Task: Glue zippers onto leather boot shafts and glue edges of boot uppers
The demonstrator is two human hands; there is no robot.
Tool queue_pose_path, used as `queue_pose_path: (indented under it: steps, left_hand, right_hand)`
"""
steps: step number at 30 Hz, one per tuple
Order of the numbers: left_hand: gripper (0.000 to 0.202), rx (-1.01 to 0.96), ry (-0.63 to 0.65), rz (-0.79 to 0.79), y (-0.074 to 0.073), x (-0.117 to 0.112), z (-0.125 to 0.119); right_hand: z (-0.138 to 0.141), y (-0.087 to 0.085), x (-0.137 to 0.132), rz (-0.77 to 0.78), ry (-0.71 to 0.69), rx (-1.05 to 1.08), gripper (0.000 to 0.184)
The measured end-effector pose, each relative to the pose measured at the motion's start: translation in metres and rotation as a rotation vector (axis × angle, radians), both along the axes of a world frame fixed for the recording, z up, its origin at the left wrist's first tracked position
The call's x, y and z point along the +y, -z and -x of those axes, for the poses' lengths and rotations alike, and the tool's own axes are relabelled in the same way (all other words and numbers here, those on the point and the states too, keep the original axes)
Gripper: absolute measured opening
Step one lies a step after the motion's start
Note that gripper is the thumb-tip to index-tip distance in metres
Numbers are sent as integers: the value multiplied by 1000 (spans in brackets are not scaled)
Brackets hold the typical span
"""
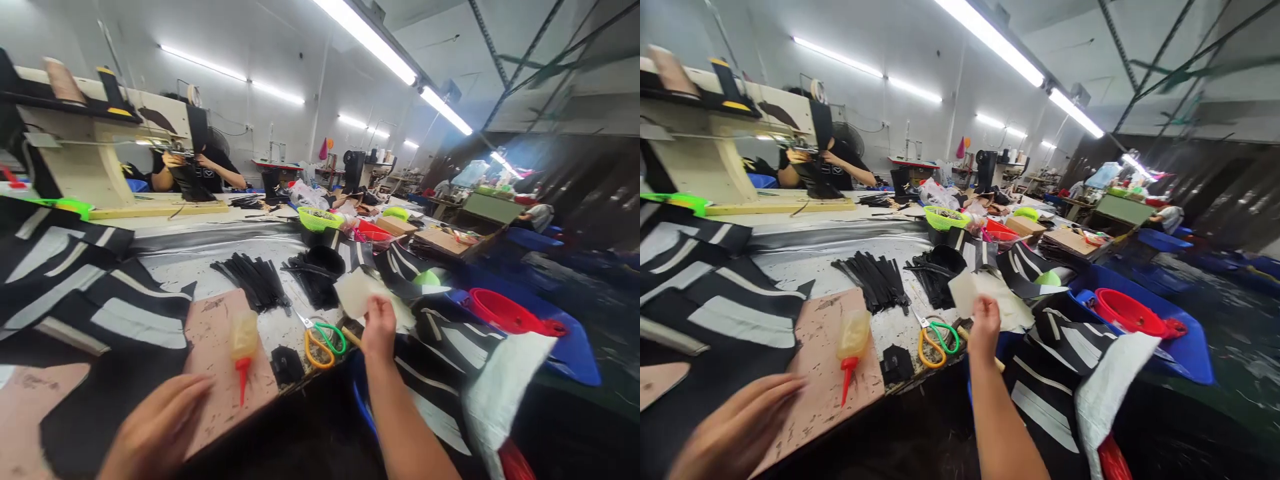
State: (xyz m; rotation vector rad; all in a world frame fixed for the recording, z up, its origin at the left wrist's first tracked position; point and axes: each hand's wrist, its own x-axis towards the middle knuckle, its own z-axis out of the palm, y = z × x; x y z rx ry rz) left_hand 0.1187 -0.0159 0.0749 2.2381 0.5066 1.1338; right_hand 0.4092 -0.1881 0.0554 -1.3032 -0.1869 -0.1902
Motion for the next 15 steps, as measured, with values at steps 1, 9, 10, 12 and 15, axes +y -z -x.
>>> queue_pose_path:
  steps: [1,9,10,12,15]
  left_hand:
    - [13,74,128,55,-7,-10,-15]
    - [36,-78,299,973,-33,-58,-80]
    - [36,-87,299,1008,-33,-57,-77]
    - [35,-78,311,1007,-33,-54,-70]
    - [32,-43,336,917,-32,-50,-63]
  right_hand:
    - [33,1,11,23,-46,-81,22]
    - [159,-9,44,-171,-559,13,10]
    - [158,-11,45,-203,-611,84,11]
    - [153,-17,45,-251,-689,202,14]
    - [154,-26,44,-295,-737,296,18]
